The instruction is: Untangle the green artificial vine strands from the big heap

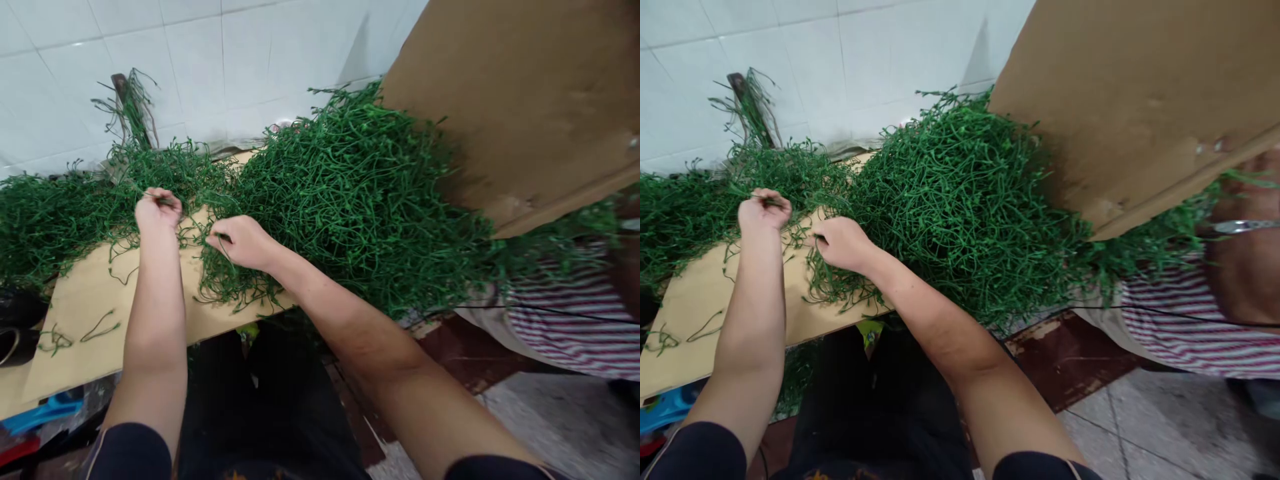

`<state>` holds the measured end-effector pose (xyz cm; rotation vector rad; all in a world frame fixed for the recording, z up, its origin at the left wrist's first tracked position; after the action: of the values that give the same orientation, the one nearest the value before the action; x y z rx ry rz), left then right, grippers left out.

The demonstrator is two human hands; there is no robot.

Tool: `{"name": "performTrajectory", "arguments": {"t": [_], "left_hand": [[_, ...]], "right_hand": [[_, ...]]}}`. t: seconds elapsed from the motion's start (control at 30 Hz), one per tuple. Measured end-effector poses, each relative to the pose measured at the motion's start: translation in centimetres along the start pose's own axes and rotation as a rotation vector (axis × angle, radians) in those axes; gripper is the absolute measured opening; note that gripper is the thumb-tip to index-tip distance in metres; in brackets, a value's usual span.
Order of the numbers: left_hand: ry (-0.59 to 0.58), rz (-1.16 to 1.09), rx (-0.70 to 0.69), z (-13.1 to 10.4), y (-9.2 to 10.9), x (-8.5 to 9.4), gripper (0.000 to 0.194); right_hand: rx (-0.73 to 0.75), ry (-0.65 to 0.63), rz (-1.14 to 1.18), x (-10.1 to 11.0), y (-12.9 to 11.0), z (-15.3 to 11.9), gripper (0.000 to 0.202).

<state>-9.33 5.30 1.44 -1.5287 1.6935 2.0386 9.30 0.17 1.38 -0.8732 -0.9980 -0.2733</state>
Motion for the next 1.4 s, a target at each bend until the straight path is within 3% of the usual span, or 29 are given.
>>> {"name": "performTrajectory", "arguments": {"t": [0.1,0.13,0.2,0.27,0.37,0.5,0.67,0.77,0.83,0.93,1.07,1.2,1.4], "left_hand": [[0.208,-0.095,-0.092,1.7,3.9,3.3,0.038],[0.224,-0.097,-0.176,1.9,5.3,4.1,0.037],[0.135,-0.066,-0.175,1.8,6.2,4.8,0.037],[0.013,-0.015,-0.114,0.7,5.4,4.6,0.036],[-0.164,0.101,-0.003,-1.8,2.6,3.6,0.034],[-0.312,0.2,0.044,-4.7,0.0,2.5,0.027],[-0.358,0.24,0.085,-6.6,-2.0,2.1,0.022],[-0.356,0.301,0.064,-7.1,-3.2,1.8,0.02],[-0.359,0.319,0.037,-7.3,-3.8,1.6,0.02],[-0.359,0.334,0.028,-7.6,-4.3,1.4,0.016],[-0.31,0.313,0.023,-7.8,-4.4,1.7,0.022],[-0.365,0.309,-0.115,-8.4,-4.4,1.3,0.029],[-0.391,0.437,-0.542,-10.4,-3.4,1.0,0.023]], "right_hand": [[0.0,-0.103,0.042,-0.8,1.6,-1.8,0.026],[-0.054,-0.081,0.089,-0.6,2.7,-2.1,0.025],[-0.17,0.027,0.209,0.2,4.6,-2.1,0.024],[-0.229,0.153,0.312,1.4,5.4,-1.4,0.025],[-0.26,0.283,0.395,2.5,4.9,0.1,0.021],[-0.239,0.319,0.361,2.1,3.6,1.3,0.028],[-0.173,0.237,0.38,0.7,3.0,1.8,0.031],[-0.187,0.231,0.41,0.6,2.6,2.2,0.037],[-0.219,0.246,0.386,0.7,2.4,2.4,0.03],[-0.21,0.249,0.341,0.7,2.3,2.6,0.021],[-0.159,0.261,0.287,0.6,2.6,2.5,0.024],[-0.279,0.327,0.169,0.9,3.5,2.7,0.025],[-0.353,0.388,0.116,1.6,2.8,4.5,0.025]]}}
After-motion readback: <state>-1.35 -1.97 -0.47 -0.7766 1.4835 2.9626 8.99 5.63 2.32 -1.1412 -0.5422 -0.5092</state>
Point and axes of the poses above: each hand's wrist, its own z-axis towards the middle knuckle, its own x-axis out of the back of the hand, y = z × x, the point moved 6 cm from there along z, towards the middle knuckle, and after that the axes turned 8 degrees about -x, right-handed, at the moved point
